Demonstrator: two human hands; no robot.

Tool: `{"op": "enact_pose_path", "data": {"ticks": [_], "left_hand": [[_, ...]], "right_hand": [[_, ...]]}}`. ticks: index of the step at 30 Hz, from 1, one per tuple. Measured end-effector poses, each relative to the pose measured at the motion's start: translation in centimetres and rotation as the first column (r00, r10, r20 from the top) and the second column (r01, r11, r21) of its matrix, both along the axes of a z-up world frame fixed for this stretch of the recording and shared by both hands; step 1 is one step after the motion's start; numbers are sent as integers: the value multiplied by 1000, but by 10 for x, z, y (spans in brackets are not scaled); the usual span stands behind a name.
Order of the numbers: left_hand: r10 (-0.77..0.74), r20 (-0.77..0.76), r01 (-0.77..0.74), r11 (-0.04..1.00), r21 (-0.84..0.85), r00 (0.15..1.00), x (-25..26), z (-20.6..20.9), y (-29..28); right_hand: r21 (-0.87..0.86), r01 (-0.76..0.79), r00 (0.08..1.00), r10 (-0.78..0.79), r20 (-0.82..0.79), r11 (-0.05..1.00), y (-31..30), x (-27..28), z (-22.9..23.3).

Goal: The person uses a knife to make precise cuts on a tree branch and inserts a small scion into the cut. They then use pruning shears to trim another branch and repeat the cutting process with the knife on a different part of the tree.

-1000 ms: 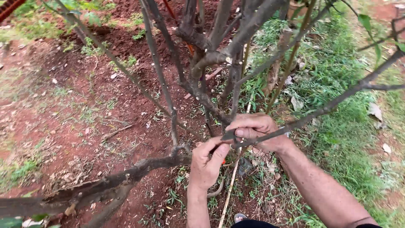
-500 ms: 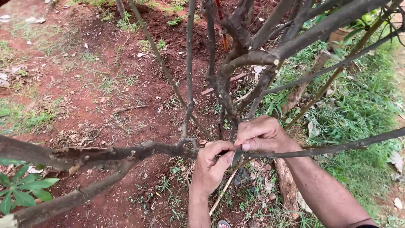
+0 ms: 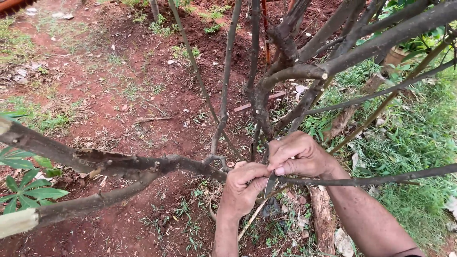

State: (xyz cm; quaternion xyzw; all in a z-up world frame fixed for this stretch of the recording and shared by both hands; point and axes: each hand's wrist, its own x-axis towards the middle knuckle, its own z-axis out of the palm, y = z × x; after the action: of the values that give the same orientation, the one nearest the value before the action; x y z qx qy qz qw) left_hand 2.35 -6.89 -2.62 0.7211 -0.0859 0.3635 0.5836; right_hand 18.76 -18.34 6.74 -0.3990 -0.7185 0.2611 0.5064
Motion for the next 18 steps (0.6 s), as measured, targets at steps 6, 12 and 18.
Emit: {"op": "enact_pose_path", "data": {"ticks": [6, 12, 18], "left_hand": [[37, 22, -38, 999, 18, 999, 2, -7, -1], [69, 19, -70, 997, 34, 997, 4, -13, -4], [31, -3, -31, 998, -46, 1000, 0, -5, -5]], "right_hand": [[-28, -71, 995, 69, -78, 997, 5, 1, -5], [40, -62, 997, 61, 43, 997, 0, 7, -13], [63, -10, 991, 2, 135, 998, -5, 7, -14]]}}
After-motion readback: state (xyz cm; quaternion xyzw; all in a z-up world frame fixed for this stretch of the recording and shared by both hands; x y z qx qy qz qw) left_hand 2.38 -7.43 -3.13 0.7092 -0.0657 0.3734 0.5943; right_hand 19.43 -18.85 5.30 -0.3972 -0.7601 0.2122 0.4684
